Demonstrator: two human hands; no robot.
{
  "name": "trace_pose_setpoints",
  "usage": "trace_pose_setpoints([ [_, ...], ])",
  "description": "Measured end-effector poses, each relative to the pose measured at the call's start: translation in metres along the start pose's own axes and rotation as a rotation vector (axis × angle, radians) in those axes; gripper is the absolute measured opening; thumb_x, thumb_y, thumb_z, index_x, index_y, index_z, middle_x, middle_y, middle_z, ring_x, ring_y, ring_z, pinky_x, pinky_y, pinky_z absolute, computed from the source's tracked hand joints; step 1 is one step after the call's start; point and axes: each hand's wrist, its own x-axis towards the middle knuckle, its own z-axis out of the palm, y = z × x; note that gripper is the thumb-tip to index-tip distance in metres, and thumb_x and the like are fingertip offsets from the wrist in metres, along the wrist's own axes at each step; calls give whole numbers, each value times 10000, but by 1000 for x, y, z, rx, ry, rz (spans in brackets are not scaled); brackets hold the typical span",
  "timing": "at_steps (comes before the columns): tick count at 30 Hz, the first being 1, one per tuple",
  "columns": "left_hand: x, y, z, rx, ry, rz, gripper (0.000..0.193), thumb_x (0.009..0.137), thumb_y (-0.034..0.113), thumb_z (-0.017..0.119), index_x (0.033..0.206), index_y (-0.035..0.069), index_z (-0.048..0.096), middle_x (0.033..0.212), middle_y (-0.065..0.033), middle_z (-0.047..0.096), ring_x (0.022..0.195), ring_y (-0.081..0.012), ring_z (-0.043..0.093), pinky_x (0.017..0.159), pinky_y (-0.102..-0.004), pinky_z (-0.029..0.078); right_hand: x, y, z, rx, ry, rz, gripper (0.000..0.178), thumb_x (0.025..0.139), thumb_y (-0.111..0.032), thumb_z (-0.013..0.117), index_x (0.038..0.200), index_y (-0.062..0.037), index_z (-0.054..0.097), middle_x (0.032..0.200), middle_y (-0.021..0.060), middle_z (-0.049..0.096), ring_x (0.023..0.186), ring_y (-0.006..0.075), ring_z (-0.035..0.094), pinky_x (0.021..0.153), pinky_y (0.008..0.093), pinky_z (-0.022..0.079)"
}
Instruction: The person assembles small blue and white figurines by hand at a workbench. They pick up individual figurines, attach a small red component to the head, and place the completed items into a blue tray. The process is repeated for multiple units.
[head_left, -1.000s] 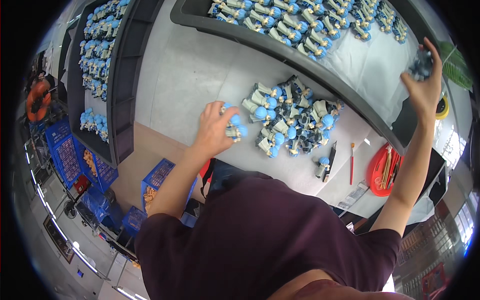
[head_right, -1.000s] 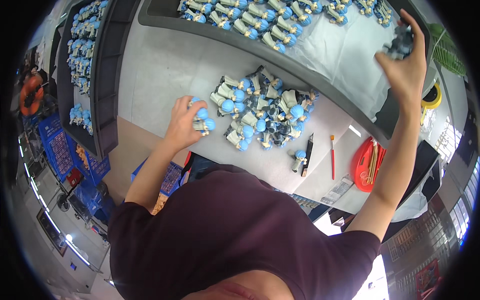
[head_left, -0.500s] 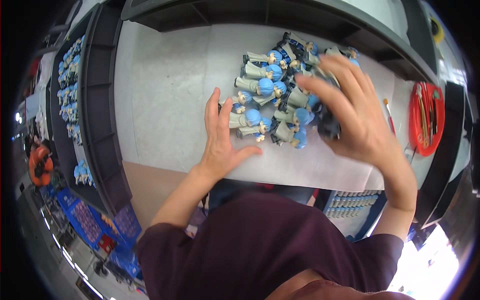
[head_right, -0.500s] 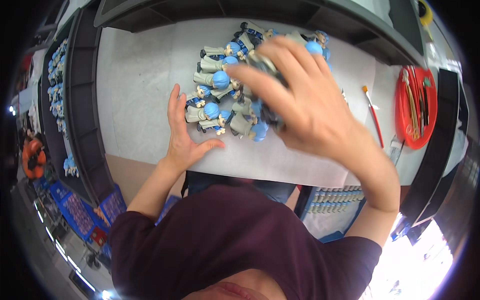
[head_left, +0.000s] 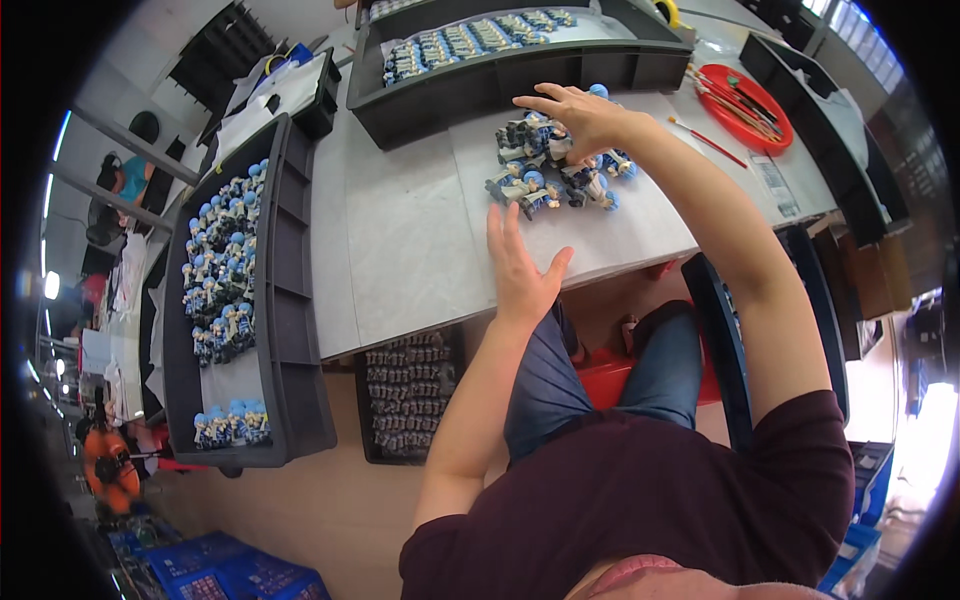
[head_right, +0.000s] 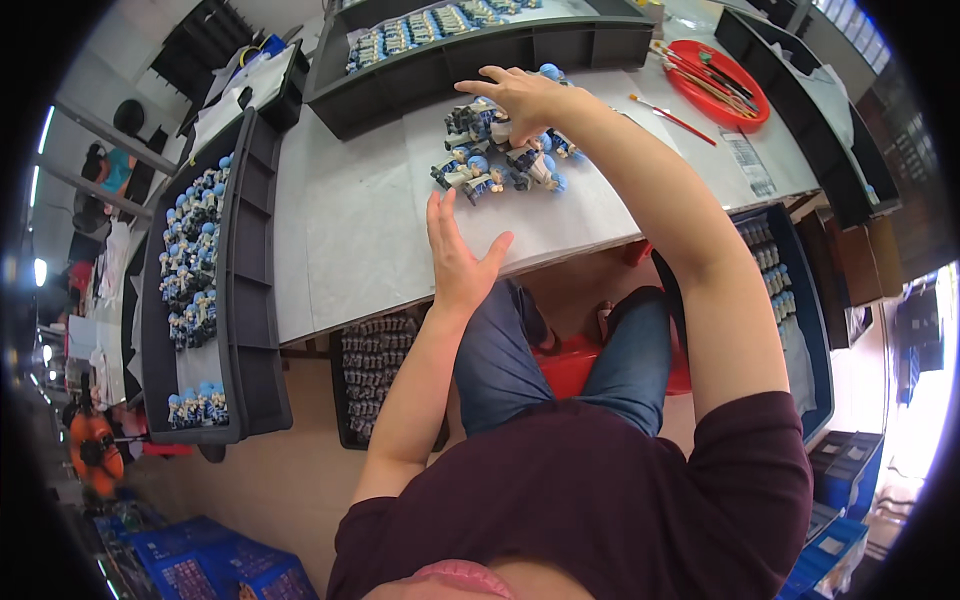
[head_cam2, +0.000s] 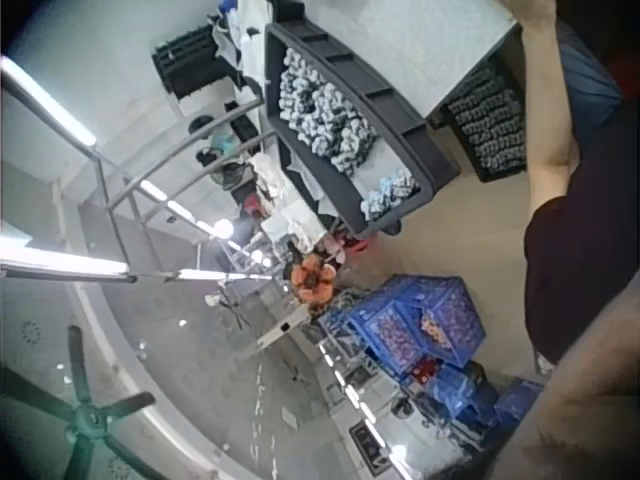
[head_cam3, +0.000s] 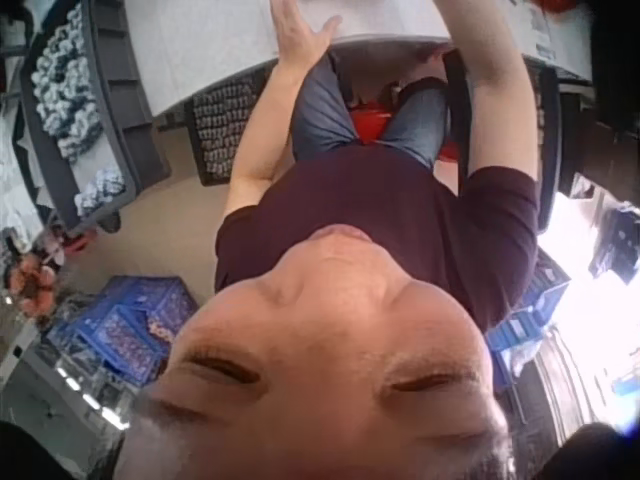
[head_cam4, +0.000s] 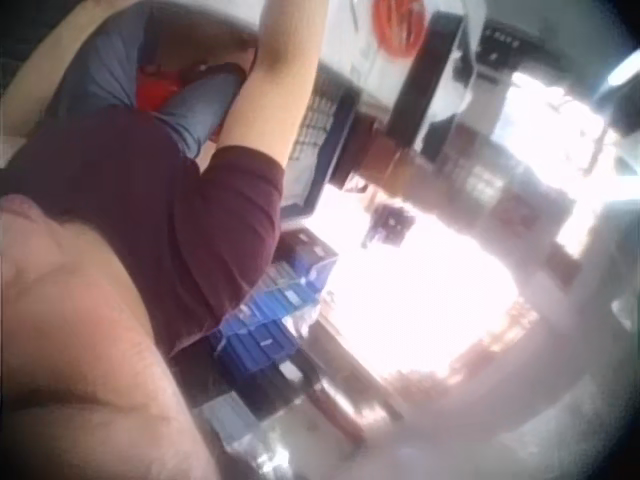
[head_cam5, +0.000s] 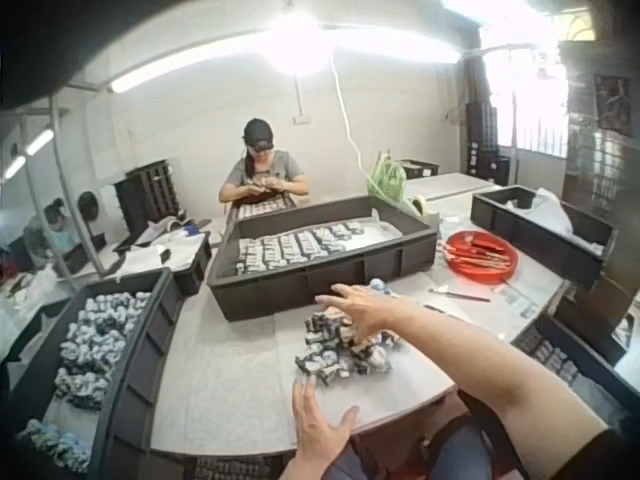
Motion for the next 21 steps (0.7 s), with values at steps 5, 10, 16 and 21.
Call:
trace_pose_setpoints([
  [5,-5,9,6,-11,-46,72,808,683,232,751,1315,22,292,1355,-293,222,1247,-435,264,1011,-484,264,-58,-5,-3,106,510,-18,476,694,-87,660,1150,-67,525,1042,144,580,983,262,563,832,369,461],
  [10,-8,9,4,85,-85,75,753,694,227,730,1292,14,325,1346,-285,239,1243,-437,258,1012,-493,240,-121,-43,30,311,408,210,331,743,-194,658,1036,-83,554,838,109,616,804,274,597,700,368,464],
  [16,-6,4,0,-19,-120,82,696,722,224,708,1285,21,351,1354,-268,261,1259,-410,269,1029,-451,243,-138,-42,73,320,579,324,419,729,-115,677,1117,-62,530,903,116,594,834,261,574,710,339,469],
  [21,-3,2,-9,-95,-98,41,557,756,138,671,1229,-2,414,1332,-232,318,1231,-372,328,1001,-449,289,-141,-42,79,423,622,345,409,728,-43,661,1112,-24,521,910,127,592,866,277,593,759,345,472],
])
